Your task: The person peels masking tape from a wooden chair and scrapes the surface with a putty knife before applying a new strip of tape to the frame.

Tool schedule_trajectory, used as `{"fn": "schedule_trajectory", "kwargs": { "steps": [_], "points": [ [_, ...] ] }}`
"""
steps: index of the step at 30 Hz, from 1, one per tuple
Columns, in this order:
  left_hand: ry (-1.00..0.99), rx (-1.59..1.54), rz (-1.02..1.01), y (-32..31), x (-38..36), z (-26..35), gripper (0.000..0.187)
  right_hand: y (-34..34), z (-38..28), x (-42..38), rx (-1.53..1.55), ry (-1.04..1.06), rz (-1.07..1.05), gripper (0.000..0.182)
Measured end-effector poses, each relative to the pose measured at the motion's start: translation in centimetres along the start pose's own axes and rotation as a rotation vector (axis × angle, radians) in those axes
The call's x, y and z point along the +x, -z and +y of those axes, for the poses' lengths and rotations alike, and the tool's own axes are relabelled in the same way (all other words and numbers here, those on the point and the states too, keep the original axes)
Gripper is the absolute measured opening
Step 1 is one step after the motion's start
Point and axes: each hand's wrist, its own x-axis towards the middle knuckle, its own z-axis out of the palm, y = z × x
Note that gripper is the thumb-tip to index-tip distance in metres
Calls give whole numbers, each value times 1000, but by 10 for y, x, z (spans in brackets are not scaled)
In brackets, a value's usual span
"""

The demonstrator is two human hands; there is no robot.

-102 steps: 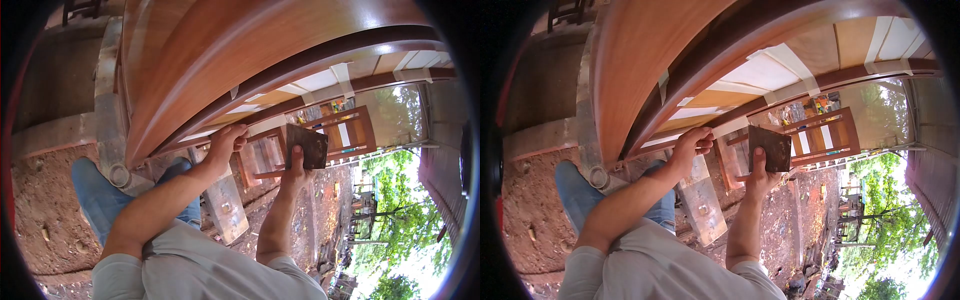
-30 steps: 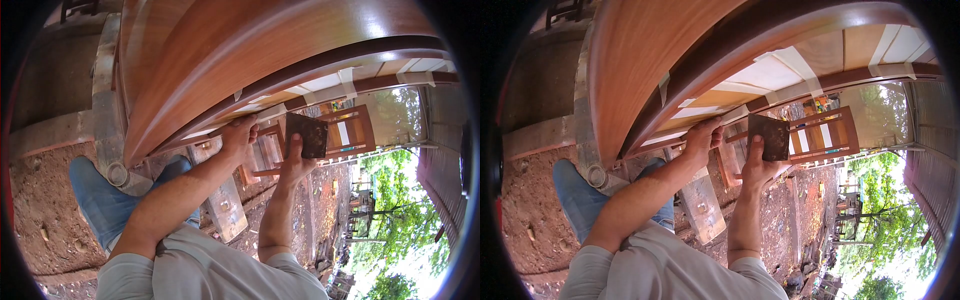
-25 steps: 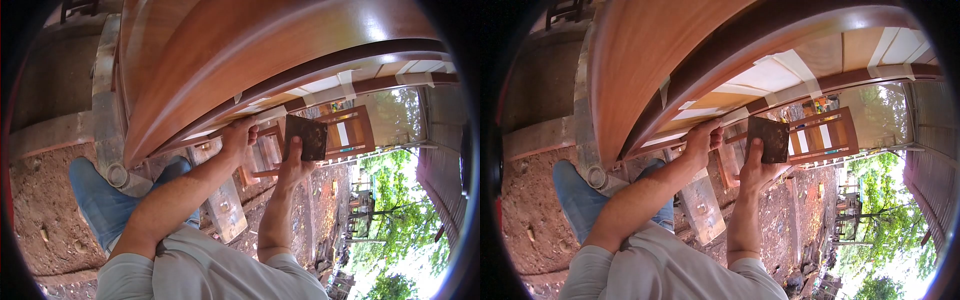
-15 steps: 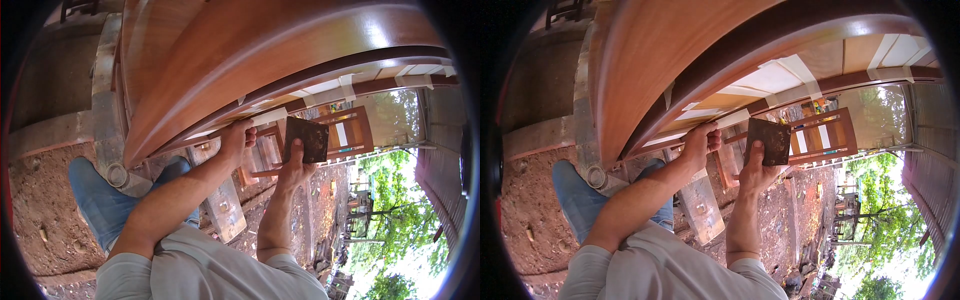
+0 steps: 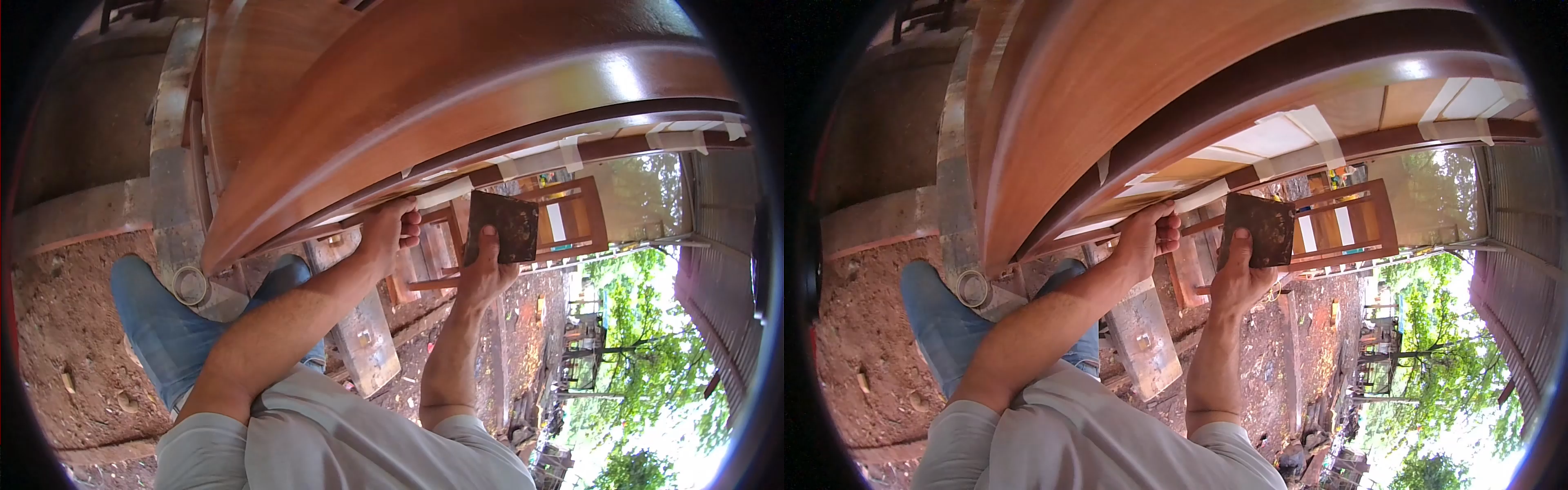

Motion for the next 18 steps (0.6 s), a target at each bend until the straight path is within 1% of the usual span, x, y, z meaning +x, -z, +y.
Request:
{"fn": "schedule_trajectory", "kwargs": {
  "steps": [3, 5, 6, 9, 11, 18],
  "points": [
    [19, 1, -4, 0, -1, 1, 23, -2, 2, 0, -13, 43, 15, 23],
    [34, 13, -20, 1, -2, 3, 26, 0, 4, 1, -9, 17, 16, 27],
    [25, 26, -23, 1, -3, 3, 25, 1, 5, 1, -7, 5, 17, 30],
    [-14, 56, -28, -2, -6, 5, 24, -1, 1, 0, -15, -26, 26, 30],
    [-56, 63, -22, -4, -9, 5, 22, -3, 4, 1, 4, -10, 32, 30],
    [-67, 59, -37, 0, 0, -1, 16, -4, 1, 1, 1, -37, 26, 30]
  ]
}}
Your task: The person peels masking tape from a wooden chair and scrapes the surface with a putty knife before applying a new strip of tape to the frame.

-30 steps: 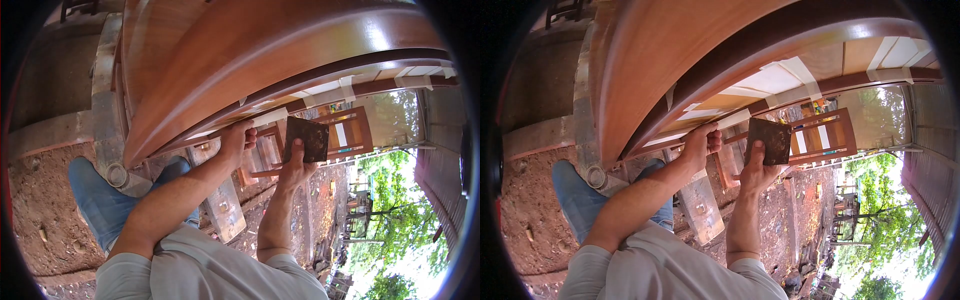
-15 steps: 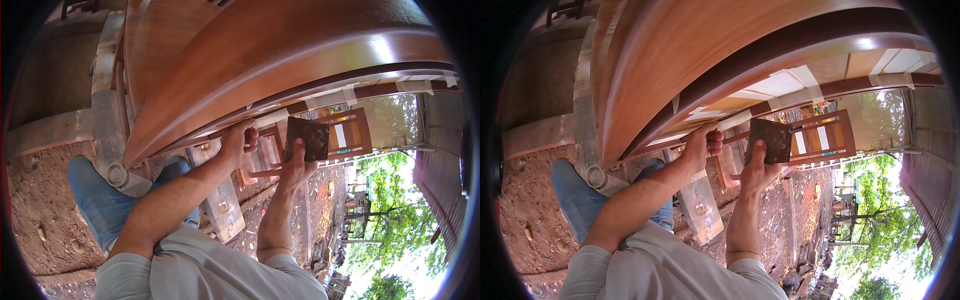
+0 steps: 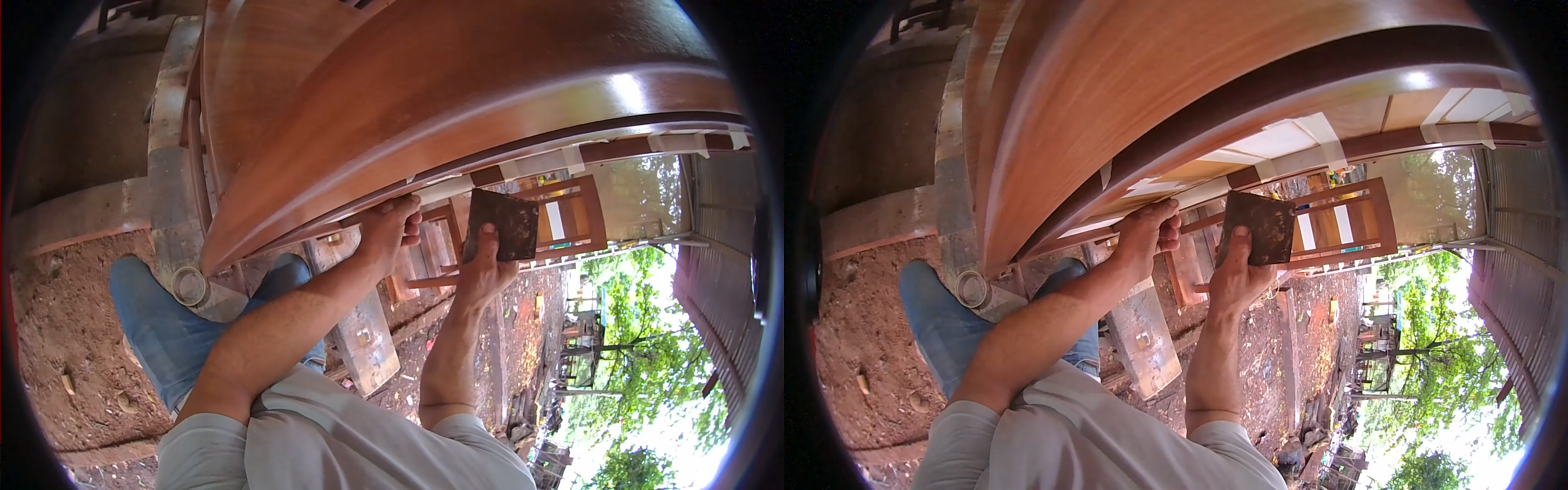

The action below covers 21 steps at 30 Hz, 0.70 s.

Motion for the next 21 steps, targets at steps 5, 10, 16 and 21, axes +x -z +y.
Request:
{"fn": "schedule_trajectory", "kwargs": {
  "steps": [5, 10, 16, 21],
  "points": [
    [-1, -25, -7, -1, 0, 2, 16, 1, 5, 2, -41, 32, 25, 29],
    [13, -33, -6, -4, -1, 5, 17, 2, 9, 3, -45, 76, 30, 30],
    [-5, -20, -22, -1, 0, 2, 17, -2, 5, 1, -68, 82, 31, 23],
    [-15, -6, -27, 0, 1, 0, 17, 0, 8, 3, -60, 88, 44, 31]
  ]
}}
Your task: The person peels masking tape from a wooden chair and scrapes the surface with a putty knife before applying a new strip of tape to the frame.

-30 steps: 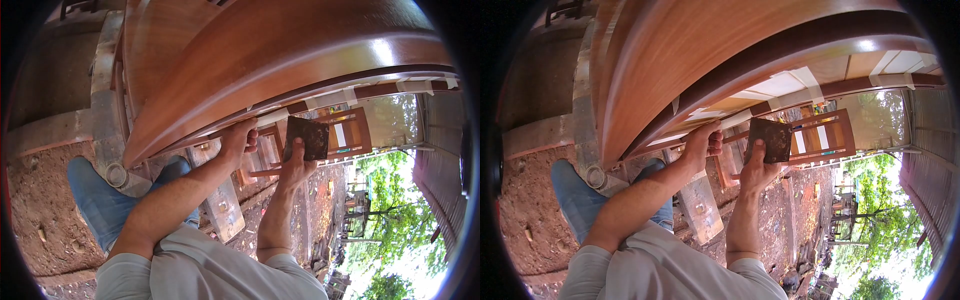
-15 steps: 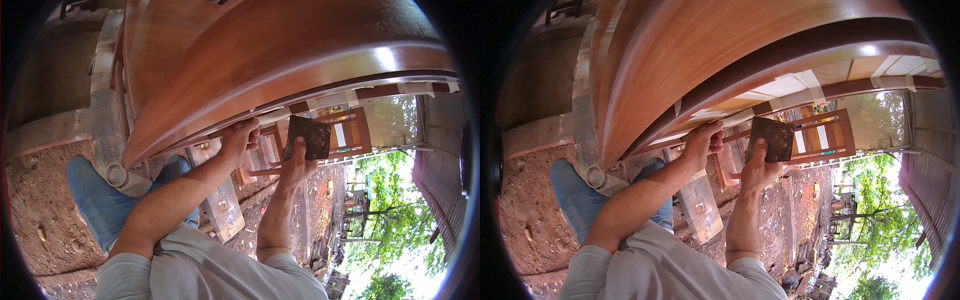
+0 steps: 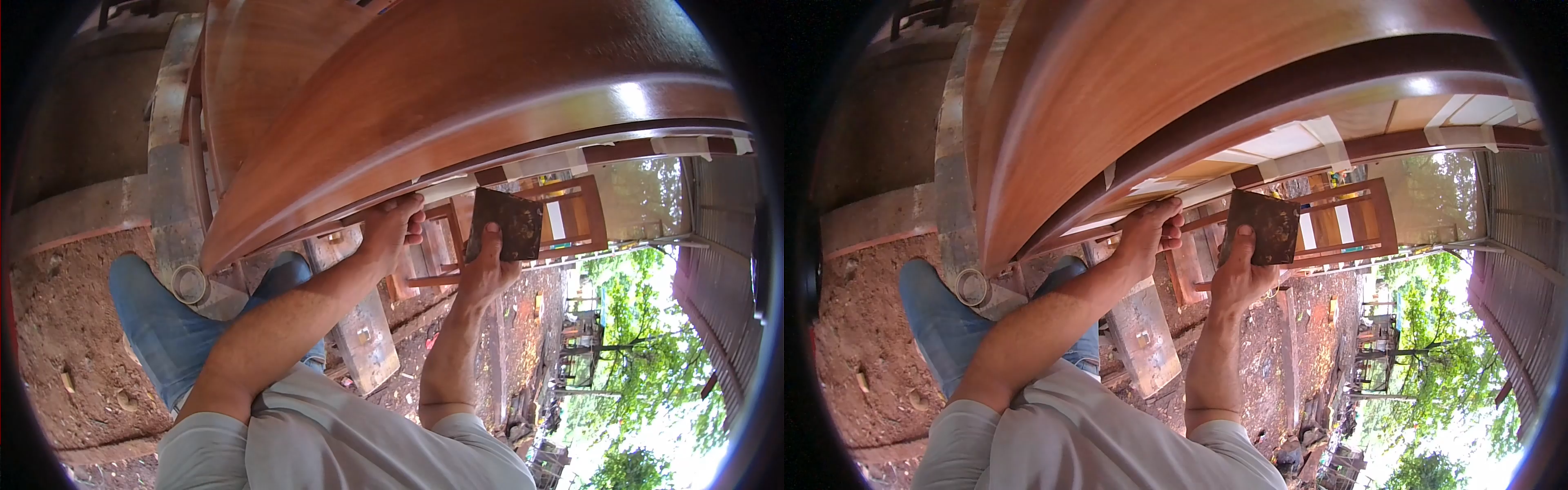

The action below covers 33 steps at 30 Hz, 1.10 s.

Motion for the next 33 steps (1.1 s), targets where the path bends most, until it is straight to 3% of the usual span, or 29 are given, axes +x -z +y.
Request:
{"fn": "schedule_trajectory", "kwargs": {
  "steps": [3, 33],
  "points": [
    [2, 8, -3, -1, -1, 1, 17, -2, 2, 0, -12, 21, -8, 24],
    [-23, 20, -14, -1, 2, -2, 17, -2, -1, -1, -34, 17, -6, 22]
  ]
}}
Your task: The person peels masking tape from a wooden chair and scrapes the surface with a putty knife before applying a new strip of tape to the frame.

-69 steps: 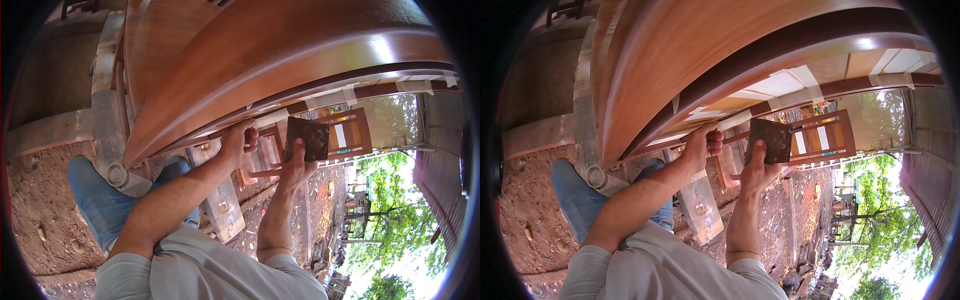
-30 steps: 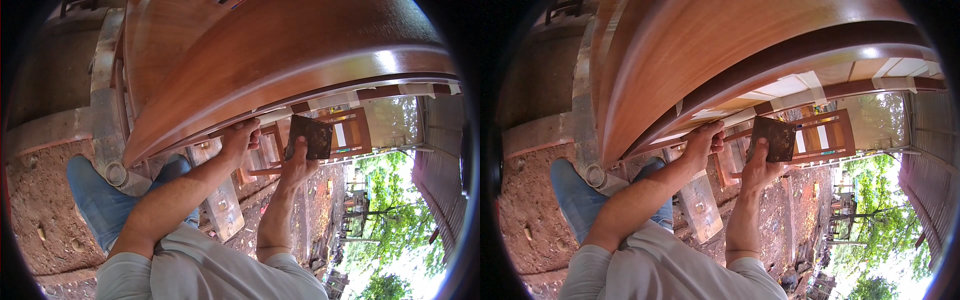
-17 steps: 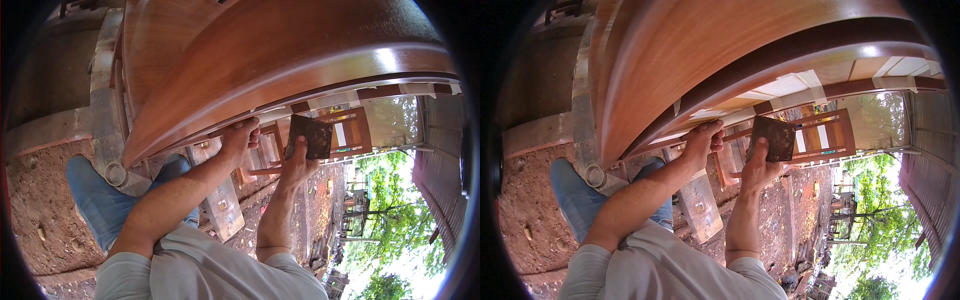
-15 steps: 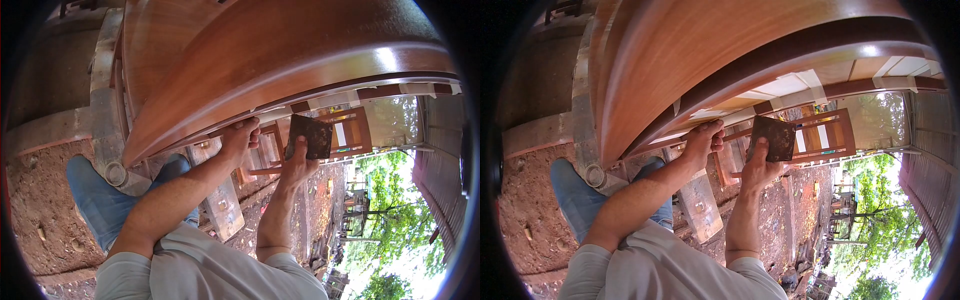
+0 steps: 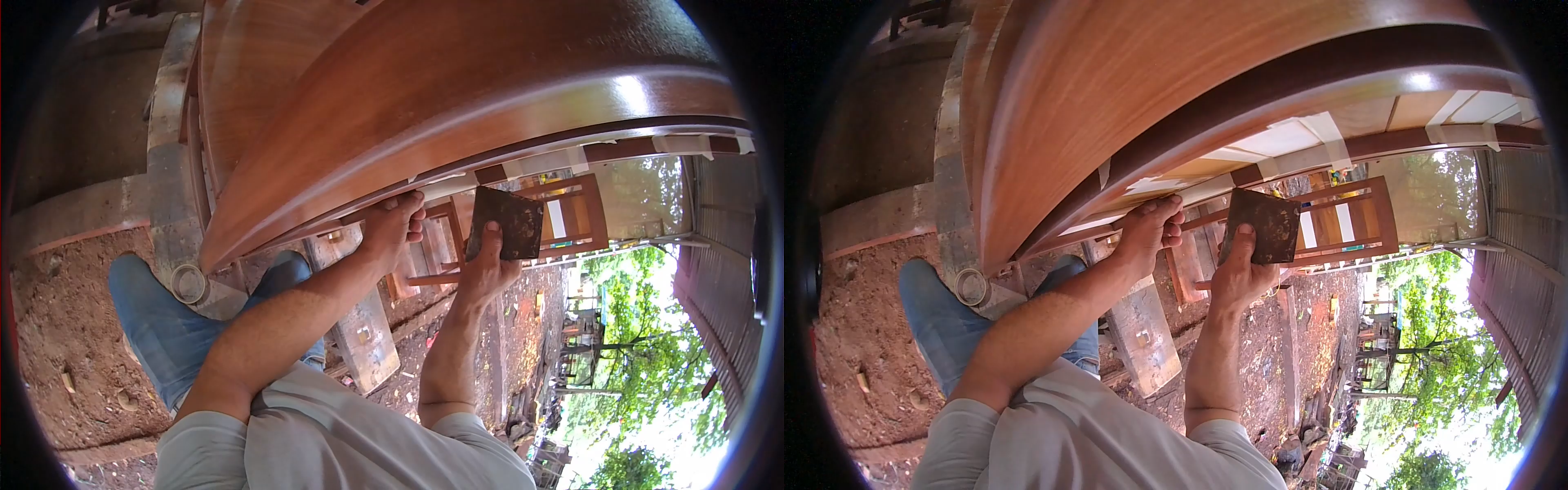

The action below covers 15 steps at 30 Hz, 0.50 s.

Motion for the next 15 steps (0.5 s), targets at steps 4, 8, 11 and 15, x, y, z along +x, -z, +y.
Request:
{"fn": "schedule_trajectory", "kwargs": {
  "steps": [4, 8, 11, 15],
  "points": [
    [2, -3, 8, 0, 1, -1, 18, 3, 6, 2, 1, -2, -6, 25],
    [2, -4, 11, -1, 1, -1, 20, 2, 5, 2, 14, 9, -2, 24],
    [4, 11, 27, -1, 3, -2, 20, 1, 4, 2, 16, -2, -5, 21],
    [2, -7, 21, -1, 4, -4, 20, 0, 2, 1, 14, -9, -5, 22]
  ]
}}
